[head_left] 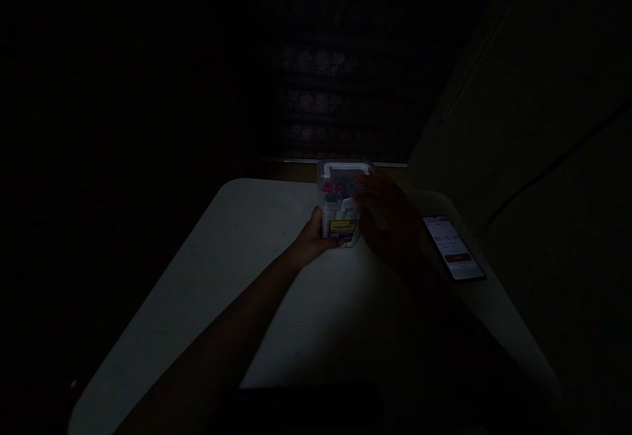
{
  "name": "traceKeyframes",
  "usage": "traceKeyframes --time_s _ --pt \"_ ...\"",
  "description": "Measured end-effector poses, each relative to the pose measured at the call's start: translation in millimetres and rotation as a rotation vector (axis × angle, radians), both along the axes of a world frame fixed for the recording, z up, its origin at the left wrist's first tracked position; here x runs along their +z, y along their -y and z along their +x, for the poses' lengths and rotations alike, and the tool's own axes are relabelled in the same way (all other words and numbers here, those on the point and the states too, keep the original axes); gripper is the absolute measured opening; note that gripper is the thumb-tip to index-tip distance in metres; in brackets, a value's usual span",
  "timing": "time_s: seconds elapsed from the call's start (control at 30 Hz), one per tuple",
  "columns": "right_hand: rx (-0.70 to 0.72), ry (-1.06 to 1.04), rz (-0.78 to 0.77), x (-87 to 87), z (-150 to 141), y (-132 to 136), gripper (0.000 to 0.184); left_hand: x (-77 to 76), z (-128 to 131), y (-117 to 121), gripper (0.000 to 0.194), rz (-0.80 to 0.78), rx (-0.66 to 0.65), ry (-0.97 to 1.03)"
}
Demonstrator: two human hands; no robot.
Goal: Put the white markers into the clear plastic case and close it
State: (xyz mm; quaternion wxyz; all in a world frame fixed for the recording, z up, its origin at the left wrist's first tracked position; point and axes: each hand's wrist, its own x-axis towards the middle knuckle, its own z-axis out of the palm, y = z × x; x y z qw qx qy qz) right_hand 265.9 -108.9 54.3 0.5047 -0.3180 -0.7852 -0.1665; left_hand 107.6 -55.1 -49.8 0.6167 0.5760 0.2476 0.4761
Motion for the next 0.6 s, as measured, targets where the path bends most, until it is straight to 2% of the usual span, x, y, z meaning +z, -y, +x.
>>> traceKeyframes --time_s 0.23,0.37,0.6 --pt "-0.056 -0.007 -0.168 9.7 -7 6 0.025 -1.8 0 -1 0.068 0.009 0.017 -0.021" --pt "-0.031 -0.018 -0.189 10.7 -6 5 0.024 -4.0 0 -2 0.068 0.017 0.046 -0.06" --pt "-0.079 0.05 -0.177 3.9 -9 10 0.018 5.5 0 4 0.076 0.002 0.032 -0.004"
